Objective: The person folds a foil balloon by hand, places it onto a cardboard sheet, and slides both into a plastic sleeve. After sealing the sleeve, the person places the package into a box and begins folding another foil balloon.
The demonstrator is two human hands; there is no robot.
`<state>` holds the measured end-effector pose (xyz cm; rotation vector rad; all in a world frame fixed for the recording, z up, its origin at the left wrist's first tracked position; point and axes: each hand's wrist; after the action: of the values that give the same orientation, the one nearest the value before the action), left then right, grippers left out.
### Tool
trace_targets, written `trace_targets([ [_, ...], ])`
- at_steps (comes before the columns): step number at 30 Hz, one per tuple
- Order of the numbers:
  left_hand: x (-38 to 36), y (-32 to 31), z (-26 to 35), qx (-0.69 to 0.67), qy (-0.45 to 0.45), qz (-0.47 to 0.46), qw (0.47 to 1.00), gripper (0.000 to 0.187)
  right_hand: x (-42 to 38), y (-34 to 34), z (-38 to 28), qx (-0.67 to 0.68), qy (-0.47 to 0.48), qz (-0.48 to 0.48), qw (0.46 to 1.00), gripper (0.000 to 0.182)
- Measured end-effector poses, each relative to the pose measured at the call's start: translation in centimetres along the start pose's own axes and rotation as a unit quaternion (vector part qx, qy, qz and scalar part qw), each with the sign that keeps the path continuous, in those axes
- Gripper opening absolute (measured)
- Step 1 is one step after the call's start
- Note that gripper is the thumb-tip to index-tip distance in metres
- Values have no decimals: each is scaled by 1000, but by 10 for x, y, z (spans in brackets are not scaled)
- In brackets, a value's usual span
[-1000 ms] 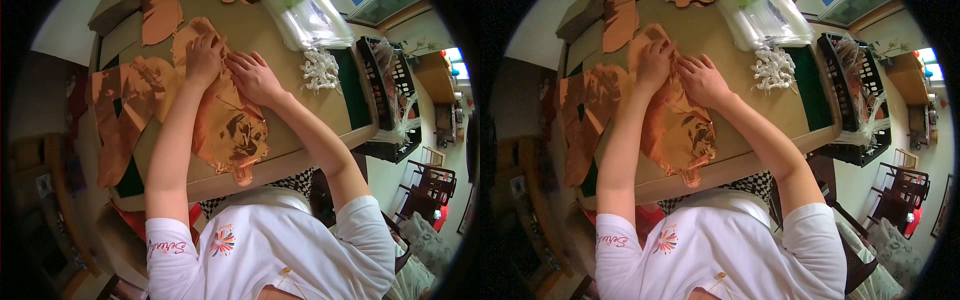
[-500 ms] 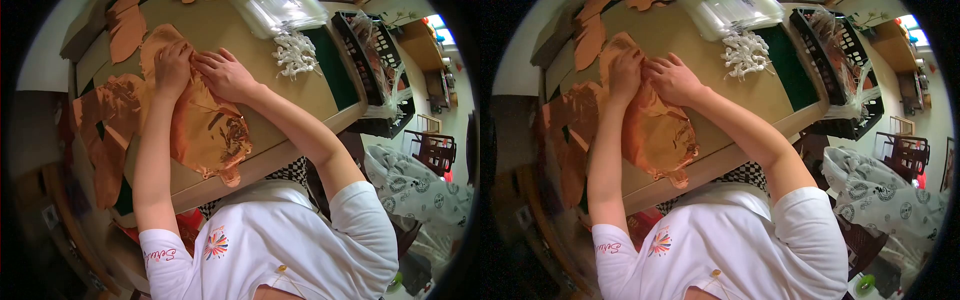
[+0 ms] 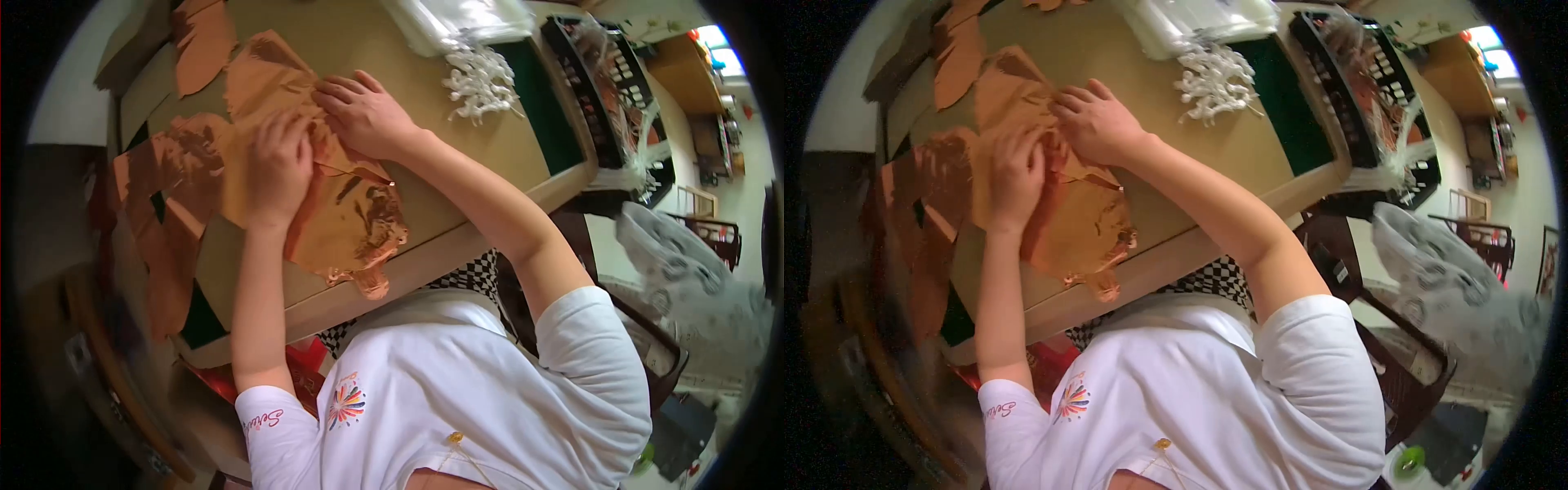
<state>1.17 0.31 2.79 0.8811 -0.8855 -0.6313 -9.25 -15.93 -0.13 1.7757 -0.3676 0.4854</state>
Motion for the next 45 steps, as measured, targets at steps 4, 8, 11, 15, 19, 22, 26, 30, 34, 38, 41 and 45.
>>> trace_targets([
  [4, 7, -9, 9, -30, 17, 26, 999, 27, 2, 1, 1, -7, 13, -11, 1000, 36],
  [8, 29, -29, 2, -3, 13, 50, 999, 28, 5, 9, -2, 8, -4, -35, 999, 40],
  [11, 34, -43, -8, 2, 35, 44, 998, 29, 3, 6, -2, 0, -15, -45, 999, 42],
  [15, 33, -46, -14, 8, 30, 45, 998, 31, 6, 11, -2, 17, -23, -52, 998, 40],
  [19, 31, -43, -10, 10, 46, 39, 998, 35, 17, 11, 10, 31, -20, -66, 997, 38],
  [22, 33, -39, -6, -12, 56, 41, 998, 41, 30, 12, 18, 36, -5, -65, 997, 38],
  [26, 34, -36, -5, -34, 74, 21, 996, 48, 54, 10, 29, 52, -1, -61, 997, 42],
  [30, 33, -34, -6, -26, 75, 11, 997, 51, 70, -7, 45, -18, 27, -58, 998, 43],
  [34, 33, -35, -6, -21, 75, 12, 997, 51, 95, -24, 61, -69, 53, -59, 994, 34],
  [38, 33, -35, -5, -24, 76, 12, 997, 49, 117, -30, 68, -80, 30, -98, 992, 33],
  [41, 34, -34, -3, -21, 80, 13, 996, 48, 120, -59, 95, -69, 64, -6, 996, 32],
  [45, 33, -35, -4, -7, 76, 24, 997, 47, 119, -30, 69, 190, -155, 52, 968, 31],
])
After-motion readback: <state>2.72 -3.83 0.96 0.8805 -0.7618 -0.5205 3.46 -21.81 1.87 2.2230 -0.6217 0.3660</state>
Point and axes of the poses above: each hand's wrist, its own x-axis towards the middle knuckle, its own y-axis out of the back of the hand, z = x × y, and after that the axes turned 10 degrees about y, right-handed
